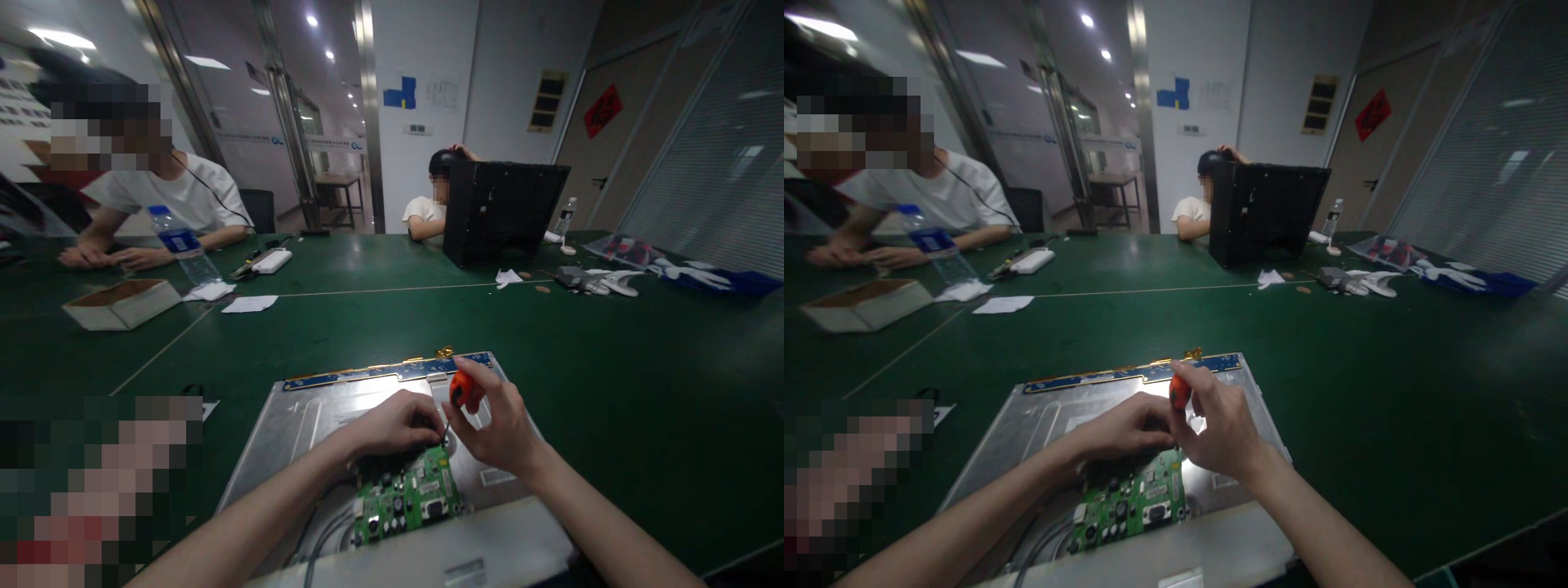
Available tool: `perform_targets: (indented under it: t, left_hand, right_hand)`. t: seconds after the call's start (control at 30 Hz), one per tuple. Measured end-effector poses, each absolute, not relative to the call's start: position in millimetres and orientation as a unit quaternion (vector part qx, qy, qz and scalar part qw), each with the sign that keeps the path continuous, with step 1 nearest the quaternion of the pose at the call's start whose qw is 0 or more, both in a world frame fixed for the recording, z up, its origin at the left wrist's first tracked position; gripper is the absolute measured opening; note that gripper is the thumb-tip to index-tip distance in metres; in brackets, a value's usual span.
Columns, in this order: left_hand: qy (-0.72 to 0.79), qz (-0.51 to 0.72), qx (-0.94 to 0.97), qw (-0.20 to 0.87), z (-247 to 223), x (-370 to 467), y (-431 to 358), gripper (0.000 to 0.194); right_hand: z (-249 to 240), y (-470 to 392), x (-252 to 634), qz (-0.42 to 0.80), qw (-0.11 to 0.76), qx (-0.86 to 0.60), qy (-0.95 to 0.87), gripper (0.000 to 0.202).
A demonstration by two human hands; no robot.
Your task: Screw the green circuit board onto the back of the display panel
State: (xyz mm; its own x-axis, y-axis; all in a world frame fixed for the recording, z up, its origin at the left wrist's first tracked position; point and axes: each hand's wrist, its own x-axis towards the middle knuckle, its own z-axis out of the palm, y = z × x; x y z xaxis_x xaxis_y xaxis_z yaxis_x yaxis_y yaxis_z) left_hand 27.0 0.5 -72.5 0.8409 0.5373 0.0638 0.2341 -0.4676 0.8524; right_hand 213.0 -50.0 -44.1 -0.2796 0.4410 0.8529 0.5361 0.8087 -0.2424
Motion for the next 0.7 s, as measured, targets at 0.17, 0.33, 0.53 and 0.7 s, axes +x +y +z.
perform_targets:
  t: [0.17, 0.33, 0.53, 0.7]
  left_hand:
    - [0.235, 0.165, 0.842, 0.457, -72.5, 26.5, 0.9, 0.008]
    - [0.227, 0.172, 0.839, 0.464, -76.4, 26.6, 2.2, 0.009]
    - [0.226, 0.17, 0.836, 0.469, -76.8, 27.2, 1.6, 0.008]
    - [0.221, 0.178, 0.835, 0.471, -74.0, 27.1, 0.6, 0.006]
  right_hand:
    - [-42.7, -48.8, 212.1, -0.049, 0.519, -0.294, -0.801, 0.055]
    - [-39.8, -51.0, 212.3, -0.032, 0.517, -0.288, -0.805, 0.054]
    - [-42.6, -51.0, 213.2, -0.042, 0.512, -0.298, -0.805, 0.056]
    - [-45.6, -48.9, 212.3, -0.058, 0.519, -0.301, -0.798, 0.053]
